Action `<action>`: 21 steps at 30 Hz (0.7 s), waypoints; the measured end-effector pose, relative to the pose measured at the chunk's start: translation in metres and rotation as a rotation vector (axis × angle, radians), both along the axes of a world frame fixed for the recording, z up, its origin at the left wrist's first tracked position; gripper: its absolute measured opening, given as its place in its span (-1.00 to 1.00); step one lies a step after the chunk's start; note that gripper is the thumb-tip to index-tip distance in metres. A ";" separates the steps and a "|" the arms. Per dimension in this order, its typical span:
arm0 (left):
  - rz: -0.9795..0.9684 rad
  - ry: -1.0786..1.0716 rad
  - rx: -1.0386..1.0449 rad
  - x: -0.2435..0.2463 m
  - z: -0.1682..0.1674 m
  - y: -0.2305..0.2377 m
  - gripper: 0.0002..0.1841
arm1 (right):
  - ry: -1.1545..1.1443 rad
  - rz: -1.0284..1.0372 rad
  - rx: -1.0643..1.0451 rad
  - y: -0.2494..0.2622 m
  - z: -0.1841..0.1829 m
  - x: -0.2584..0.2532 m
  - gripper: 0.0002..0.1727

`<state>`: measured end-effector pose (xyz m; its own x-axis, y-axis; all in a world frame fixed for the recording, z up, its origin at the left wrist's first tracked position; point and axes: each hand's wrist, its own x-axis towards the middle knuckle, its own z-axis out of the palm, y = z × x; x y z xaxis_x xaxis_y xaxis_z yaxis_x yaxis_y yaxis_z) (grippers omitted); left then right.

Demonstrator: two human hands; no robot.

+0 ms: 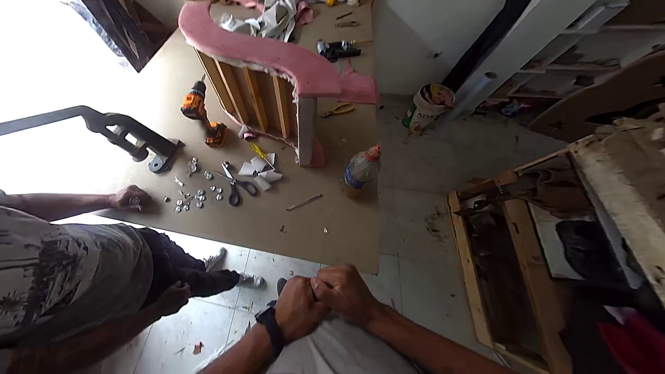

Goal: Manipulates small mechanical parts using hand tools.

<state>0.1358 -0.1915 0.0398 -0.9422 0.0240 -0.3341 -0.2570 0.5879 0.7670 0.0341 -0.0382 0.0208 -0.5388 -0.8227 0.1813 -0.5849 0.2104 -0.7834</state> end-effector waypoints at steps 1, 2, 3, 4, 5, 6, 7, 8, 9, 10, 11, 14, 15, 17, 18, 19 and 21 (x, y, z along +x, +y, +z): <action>-0.007 -0.105 -0.035 -0.010 0.001 0.004 -0.49 | 0.049 -0.032 0.025 0.004 -0.006 -0.005 -0.34; -0.004 -0.203 -0.065 -0.018 0.000 0.009 -0.46 | 0.123 -0.065 0.047 0.007 -0.012 -0.010 -0.35; 0.001 -0.276 -0.088 -0.025 -0.001 0.013 -0.45 | 0.199 -0.088 0.053 0.009 -0.016 -0.015 -0.36; 0.006 -0.327 -0.103 -0.030 -0.002 0.016 -0.44 | 0.257 -0.101 0.046 0.011 -0.018 -0.019 -0.37; 0.012 -0.351 -0.105 -0.033 -0.002 0.019 -0.44 | 0.288 -0.098 0.035 0.012 -0.019 -0.022 -0.38; 0.014 -0.353 -0.098 -0.035 -0.002 0.020 -0.45 | 0.291 -0.087 0.022 0.014 -0.019 -0.025 -0.39; 0.004 -0.340 -0.088 -0.036 -0.001 0.021 -0.45 | 0.273 -0.075 0.009 0.016 -0.019 -0.026 -0.39; -0.013 -0.301 -0.075 -0.037 -0.001 0.023 -0.46 | 0.244 -0.060 -0.009 0.019 -0.018 -0.028 -0.39; -0.037 -0.232 -0.052 -0.039 0.000 0.022 -0.46 | 0.208 -0.044 -0.029 0.021 -0.018 -0.031 -0.39; -0.064 -0.146 -0.024 -0.039 0.000 0.020 -0.46 | 0.163 -0.036 -0.049 0.023 -0.016 -0.032 -0.39; -0.093 -0.064 0.000 -0.039 0.000 0.019 -0.47 | 0.118 -0.037 -0.061 0.025 -0.015 -0.031 -0.39; -0.131 0.013 0.029 -0.046 0.002 0.020 -0.50 | 0.034 -0.058 -0.088 0.030 -0.014 -0.035 -0.37; -0.128 -0.005 0.031 -0.045 0.003 0.022 -0.51 | 0.008 -0.058 -0.097 0.031 -0.015 -0.035 -0.37; -0.099 -0.029 0.037 -0.046 0.002 0.024 -0.52 | -0.055 -0.047 -0.119 0.031 -0.017 -0.038 -0.37; -0.081 -0.047 0.049 -0.048 0.001 0.025 -0.52 | -0.093 -0.035 -0.126 0.031 -0.019 -0.041 -0.37; -0.065 -0.080 0.066 -0.048 0.000 0.026 -0.52 | -0.125 -0.025 -0.123 0.031 -0.021 -0.042 -0.37; -0.048 -0.176 0.100 -0.052 -0.002 0.026 -0.53 | -0.126 -0.036 -0.080 0.031 -0.026 -0.043 -0.35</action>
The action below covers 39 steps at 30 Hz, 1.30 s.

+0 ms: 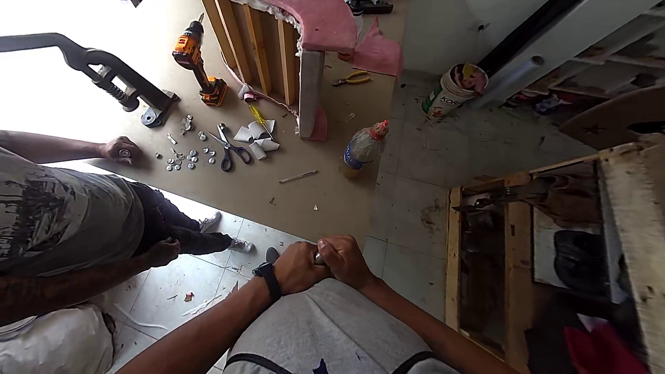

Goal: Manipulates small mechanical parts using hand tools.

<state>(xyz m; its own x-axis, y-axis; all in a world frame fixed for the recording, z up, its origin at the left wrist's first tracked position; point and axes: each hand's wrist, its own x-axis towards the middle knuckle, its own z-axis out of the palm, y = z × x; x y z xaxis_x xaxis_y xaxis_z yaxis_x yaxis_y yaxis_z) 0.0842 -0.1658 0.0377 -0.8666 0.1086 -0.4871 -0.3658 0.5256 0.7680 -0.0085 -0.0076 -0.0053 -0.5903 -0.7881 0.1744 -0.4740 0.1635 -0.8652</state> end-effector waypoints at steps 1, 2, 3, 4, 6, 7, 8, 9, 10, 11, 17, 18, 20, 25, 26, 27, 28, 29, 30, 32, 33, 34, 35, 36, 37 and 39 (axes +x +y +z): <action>-0.009 -0.041 0.011 -0.004 -0.001 -0.002 -0.53 | 0.040 -0.015 0.032 -0.001 -0.003 -0.001 -0.35; -0.023 -0.059 0.012 -0.010 -0.001 -0.007 -0.53 | 0.101 -0.030 0.062 -0.005 -0.006 -0.005 -0.34; -0.033 -0.054 0.007 -0.013 -0.001 -0.012 -0.55 | 0.162 -0.047 0.089 -0.010 -0.008 -0.005 -0.34; -0.033 -0.039 -0.011 -0.013 -0.001 -0.013 -0.57 | 0.206 -0.058 0.115 -0.012 -0.010 -0.002 -0.35; -0.002 -0.031 -0.055 -0.013 -0.005 -0.013 -0.59 | 0.238 -0.053 0.178 -0.015 -0.009 0.002 -0.36; 0.021 -0.066 -0.088 -0.011 -0.012 -0.010 -0.57 | 0.228 -0.041 0.229 -0.015 -0.010 0.004 -0.35; 0.041 -0.120 -0.125 -0.008 -0.022 -0.006 -0.54 | 0.201 -0.024 0.294 -0.015 -0.014 0.007 -0.33; 0.051 -0.178 -0.159 -0.006 -0.033 -0.003 -0.51 | 0.158 -0.006 0.354 -0.014 -0.020 0.009 -0.33; 0.054 -0.228 -0.189 -0.007 -0.041 0.000 -0.47 | 0.103 0.007 0.394 -0.013 -0.026 0.009 -0.32; 0.060 -0.266 -0.203 -0.009 -0.046 0.002 -0.45 | 0.045 0.013 0.408 -0.012 -0.031 0.007 -0.31; 0.101 -0.397 -0.153 0.002 -0.059 0.014 -0.46 | 0.003 0.079 0.402 -0.003 -0.045 0.013 -0.34; 0.098 -0.395 -0.131 0.004 -0.060 0.016 -0.47 | -0.003 0.087 0.413 -0.001 -0.045 0.015 -0.34; 0.096 -0.348 -0.086 0.005 -0.060 0.015 -0.51 | -0.010 0.092 0.414 -0.001 -0.041 0.014 -0.34; 0.082 -0.089 -0.068 0.021 -0.064 0.017 -0.54 | 0.034 0.085 0.321 0.000 -0.037 0.023 -0.37; 0.087 -0.083 -0.086 0.021 -0.062 0.017 -0.52 | 0.024 0.086 0.322 0.001 -0.037 0.023 -0.37; 0.095 -0.078 -0.101 0.021 -0.060 0.017 -0.51 | 0.015 0.087 0.326 0.000 -0.038 0.023 -0.37; 0.099 -0.081 -0.115 0.021 -0.059 0.017 -0.51 | 0.005 0.091 0.337 0.000 -0.039 0.024 -0.37; 0.098 -0.105 -0.128 0.022 -0.059 0.018 -0.50 | -0.002 0.094 0.353 0.000 -0.040 0.025 -0.37; 0.096 -0.153 -0.140 0.021 -0.059 0.019 -0.50 | -0.004 0.093 0.371 0.001 -0.041 0.026 -0.37; 0.106 -0.264 -0.153 0.019 -0.063 0.020 -0.52 | 0.015 0.074 0.393 -0.001 -0.044 0.029 -0.38; 0.121 -0.304 -0.146 0.020 -0.064 0.020 -0.54 | 0.031 0.053 0.399 -0.001 -0.044 0.032 -0.40; 0.133 -0.336 -0.132 0.021 -0.066 0.021 -0.56 | 0.054 0.037 0.413 0.000 -0.044 0.034 -0.40; 0.139 -0.361 -0.122 0.023 -0.067 0.021 -0.58 | 0.066 0.025 0.431 0.000 -0.044 0.037 -0.40; 0.136 -0.373 -0.115 0.024 -0.067 0.019 -0.59 | 0.070 0.011 0.442 -0.001 -0.044 0.040 -0.40; 0.122 -0.367 -0.107 0.022 -0.067 0.017 -0.60 | 0.073 -0.002 0.449 -0.001 -0.044 0.040 -0.40; 0.079 -0.300 -0.107 0.031 -0.067 0.019 -0.60 | 0.056 -0.010 0.423 0.003 -0.043 0.048 -0.41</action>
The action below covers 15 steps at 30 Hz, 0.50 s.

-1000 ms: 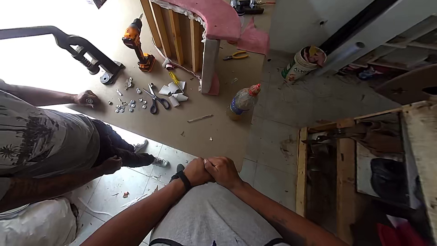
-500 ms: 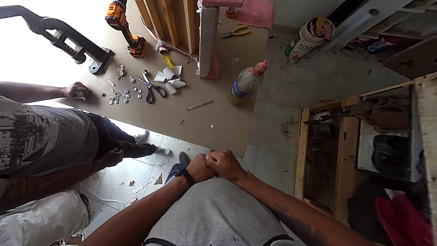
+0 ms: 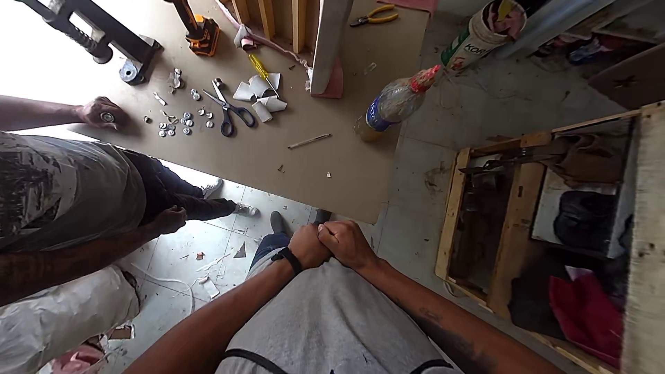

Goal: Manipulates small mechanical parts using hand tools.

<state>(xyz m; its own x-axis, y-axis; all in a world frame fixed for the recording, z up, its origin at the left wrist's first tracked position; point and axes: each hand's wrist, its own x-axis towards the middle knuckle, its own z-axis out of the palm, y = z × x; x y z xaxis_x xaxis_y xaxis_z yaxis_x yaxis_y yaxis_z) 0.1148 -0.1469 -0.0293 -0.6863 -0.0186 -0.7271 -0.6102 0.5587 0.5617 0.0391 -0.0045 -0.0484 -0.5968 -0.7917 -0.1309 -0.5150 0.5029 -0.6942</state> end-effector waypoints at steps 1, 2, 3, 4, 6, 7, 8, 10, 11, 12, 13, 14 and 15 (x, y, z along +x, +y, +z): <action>-0.027 0.049 -0.005 0.002 0.001 -0.003 -0.59 | -0.009 -0.007 -0.023 -0.002 0.001 0.002 -0.41; -0.052 0.085 -0.008 0.007 0.003 -0.004 -0.57 | -0.023 -0.015 -0.033 0.000 0.002 0.006 -0.41; -0.072 0.107 -0.022 0.012 0.005 -0.004 -0.56 | -0.037 -0.021 -0.037 0.001 0.004 0.011 -0.40; -0.091 0.100 -0.035 0.013 0.007 -0.007 -0.54 | -0.040 -0.028 -0.035 -0.002 0.005 0.013 -0.40; -0.094 0.010 -0.042 0.018 0.007 -0.009 -0.55 | -0.020 -0.041 -0.009 -0.005 0.003 0.023 -0.40; -0.084 -0.039 -0.035 0.023 0.004 -0.009 -0.56 | -0.008 -0.057 0.015 -0.005 0.003 0.032 -0.41; -0.075 -0.072 -0.027 0.026 0.000 -0.009 -0.57 | -0.001 -0.081 0.046 -0.006 0.003 0.038 -0.41; -0.080 -0.113 -0.008 0.036 -0.006 -0.010 -0.56 | 0.008 -0.134 0.109 -0.008 0.005 0.054 -0.41; -0.093 -0.114 -0.002 0.043 -0.006 -0.010 -0.56 | 0.011 -0.156 0.117 -0.008 0.006 0.063 -0.41; -0.113 -0.096 0.001 0.045 -0.005 -0.012 -0.56 | 0.019 -0.175 0.109 -0.008 0.005 0.067 -0.40; -0.138 -0.065 0.011 0.049 -0.004 -0.013 -0.56 | 0.020 -0.191 0.085 -0.007 0.004 0.073 -0.41; -0.164 -0.017 0.019 0.058 -0.004 -0.013 -0.57 | 0.005 -0.196 0.059 -0.005 0.003 0.082 -0.41; -0.189 0.031 0.021 0.066 -0.004 -0.013 -0.57 | -0.015 -0.204 0.034 -0.003 0.003 0.089 -0.42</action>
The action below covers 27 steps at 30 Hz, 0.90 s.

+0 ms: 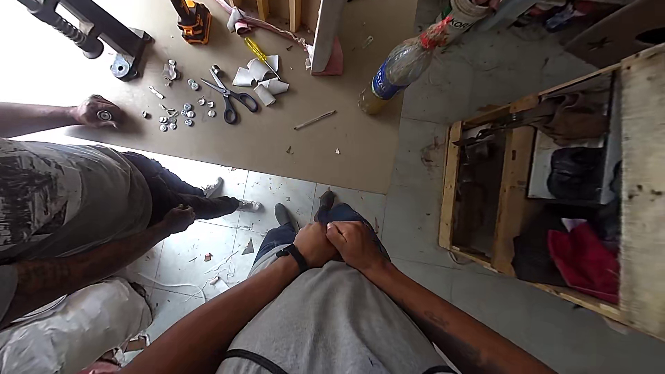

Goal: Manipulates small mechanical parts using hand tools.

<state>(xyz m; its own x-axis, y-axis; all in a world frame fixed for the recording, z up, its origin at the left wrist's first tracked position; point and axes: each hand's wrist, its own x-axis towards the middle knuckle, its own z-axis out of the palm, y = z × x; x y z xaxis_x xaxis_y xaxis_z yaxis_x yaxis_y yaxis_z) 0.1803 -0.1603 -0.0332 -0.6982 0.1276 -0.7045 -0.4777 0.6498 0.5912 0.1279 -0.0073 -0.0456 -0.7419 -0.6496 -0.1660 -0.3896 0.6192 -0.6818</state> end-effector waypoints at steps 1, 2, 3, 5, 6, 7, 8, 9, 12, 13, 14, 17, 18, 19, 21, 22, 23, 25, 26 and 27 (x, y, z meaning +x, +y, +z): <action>-0.017 0.035 -0.004 0.005 0.000 0.000 -0.56 | -0.018 -0.006 -0.019 0.002 0.000 0.005 -0.42; -0.019 0.049 -0.016 0.009 0.001 -0.001 -0.56 | -0.028 -0.007 -0.028 0.001 -0.001 0.009 -0.42; -0.027 0.042 -0.028 0.012 0.002 -0.001 -0.54 | -0.030 -0.008 -0.024 0.001 -0.002 0.013 -0.42; -0.052 -0.021 -0.047 0.013 0.004 0.001 -0.52 | -0.001 -0.011 0.015 0.002 -0.001 0.019 -0.41; -0.051 -0.062 -0.048 0.014 0.003 0.002 -0.52 | 0.021 -0.019 0.036 0.002 0.000 0.023 -0.41; -0.046 -0.103 -0.042 0.017 0.002 0.004 -0.52 | 0.037 -0.036 0.063 0.003 0.002 0.029 -0.41; -0.038 -0.138 -0.037 0.018 0.003 0.005 -0.53 | 0.044 -0.053 0.090 0.003 0.004 0.033 -0.41; -0.033 -0.164 -0.030 0.019 0.004 0.006 -0.53 | 0.047 -0.069 0.109 0.004 0.005 0.036 -0.41; -0.069 -0.112 -0.024 0.023 0.008 0.008 -0.53 | 0.033 -0.090 0.074 0.010 0.004 0.041 -0.42; -0.089 -0.079 -0.019 0.026 0.009 0.008 -0.52 | 0.013 -0.089 0.042 0.012 0.003 0.043 -0.43; -0.097 -0.054 -0.019 0.031 0.011 0.009 -0.53 | -0.015 -0.084 0.018 0.015 0.003 0.047 -0.43; -0.093 -0.044 -0.047 0.032 0.013 0.007 -0.53 | -0.029 -0.062 0.011 0.012 0.003 0.047 -0.41; -0.092 -0.063 -0.054 0.031 0.013 0.007 -0.52 | -0.014 -0.066 0.033 0.010 0.003 0.048 -0.42; -0.088 -0.086 -0.054 0.029 0.011 0.007 -0.52 | 0.007 -0.074 0.058 0.008 0.004 0.048 -0.42; -0.083 -0.131 -0.042 0.030 0.006 0.008 -0.54 | 0.037 -0.096 0.130 0.006 0.007 0.051 -0.41; -0.084 -0.142 -0.040 0.028 0.005 0.009 -0.55 | 0.047 -0.101 0.153 0.006 0.007 0.051 -0.41; -0.083 -0.148 -0.037 0.029 0.005 0.010 -0.55 | 0.049 -0.104 0.161 0.007 0.006 0.052 -0.41; -0.082 -0.118 -0.033 0.029 0.006 0.011 -0.56 | 0.024 -0.105 0.131 0.010 0.002 0.050 -0.40; -0.088 -0.109 -0.030 0.028 0.007 0.008 -0.55 | 0.007 -0.102 0.109 0.010 0.000 0.048 -0.40; -0.089 -0.105 -0.028 0.033 0.008 0.008 -0.56 | -0.016 -0.098 0.096 0.011 -0.001 0.053 -0.40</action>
<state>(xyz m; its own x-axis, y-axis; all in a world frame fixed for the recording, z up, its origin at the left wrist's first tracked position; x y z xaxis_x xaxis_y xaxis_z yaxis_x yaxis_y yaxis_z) 0.2138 -0.1520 -0.0257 -0.6070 0.1648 -0.7774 -0.4760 0.7079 0.5218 0.1810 0.0042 -0.0469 -0.7978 -0.5549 -0.2359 -0.3140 0.7164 -0.6231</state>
